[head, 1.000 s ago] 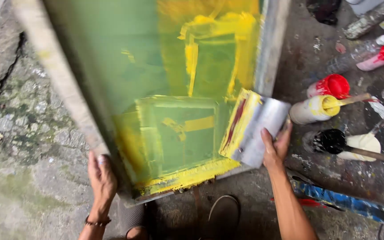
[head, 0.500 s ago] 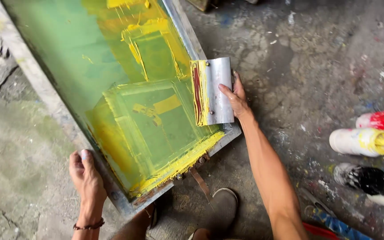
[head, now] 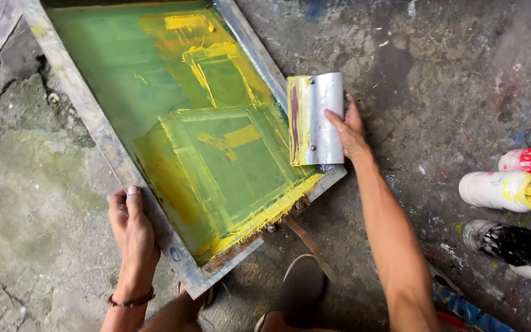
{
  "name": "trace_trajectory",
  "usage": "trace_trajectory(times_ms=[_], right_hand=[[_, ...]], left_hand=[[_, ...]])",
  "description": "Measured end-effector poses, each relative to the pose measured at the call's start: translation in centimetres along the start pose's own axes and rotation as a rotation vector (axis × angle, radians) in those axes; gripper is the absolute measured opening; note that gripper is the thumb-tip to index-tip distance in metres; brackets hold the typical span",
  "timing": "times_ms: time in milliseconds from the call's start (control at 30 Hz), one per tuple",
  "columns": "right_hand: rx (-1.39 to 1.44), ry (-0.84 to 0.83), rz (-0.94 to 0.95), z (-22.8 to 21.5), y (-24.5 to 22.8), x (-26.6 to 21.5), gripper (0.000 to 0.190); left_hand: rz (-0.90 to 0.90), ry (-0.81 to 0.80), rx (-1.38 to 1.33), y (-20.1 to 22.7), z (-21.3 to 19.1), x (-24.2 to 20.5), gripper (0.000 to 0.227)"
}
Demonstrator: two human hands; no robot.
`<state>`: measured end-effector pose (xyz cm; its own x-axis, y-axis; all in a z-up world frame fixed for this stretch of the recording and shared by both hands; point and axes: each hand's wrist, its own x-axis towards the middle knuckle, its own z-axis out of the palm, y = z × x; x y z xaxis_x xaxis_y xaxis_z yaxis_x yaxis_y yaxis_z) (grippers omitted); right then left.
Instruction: The person pours yellow paint onto a green screen and then cleans a metal squeegee using a cloth and water. They wipe the squeegee repeatedly to remove paint residue and then handle a patterned cloth.
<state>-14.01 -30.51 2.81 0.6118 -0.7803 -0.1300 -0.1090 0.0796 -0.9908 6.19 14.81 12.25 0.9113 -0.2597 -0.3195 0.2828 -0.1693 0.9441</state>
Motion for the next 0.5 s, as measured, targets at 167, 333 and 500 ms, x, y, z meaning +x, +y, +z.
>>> trace_trajectory(times_ms=[167, 333, 500], right_hand=[[-0.116, -0.016, -0.470, -2.7, -13.1, -3.5, 0.078], [-0.493, 0.138, -0.881, -8.8, -22.5, -8.4, 0.083], [-0.824, 0.328, -1.019, -7.4, -30.3, -15.7, 0.048]], left_hand=[[0.325, -0.193, 0.077, 6.5, 3.4, -0.7, 0.041], [1.016, -0.108, 0.157, 12.4, 10.4, 1.4, 0.077], [1.591, -0.418, 0.435, 21.9, 18.1, 4.3, 0.066]])
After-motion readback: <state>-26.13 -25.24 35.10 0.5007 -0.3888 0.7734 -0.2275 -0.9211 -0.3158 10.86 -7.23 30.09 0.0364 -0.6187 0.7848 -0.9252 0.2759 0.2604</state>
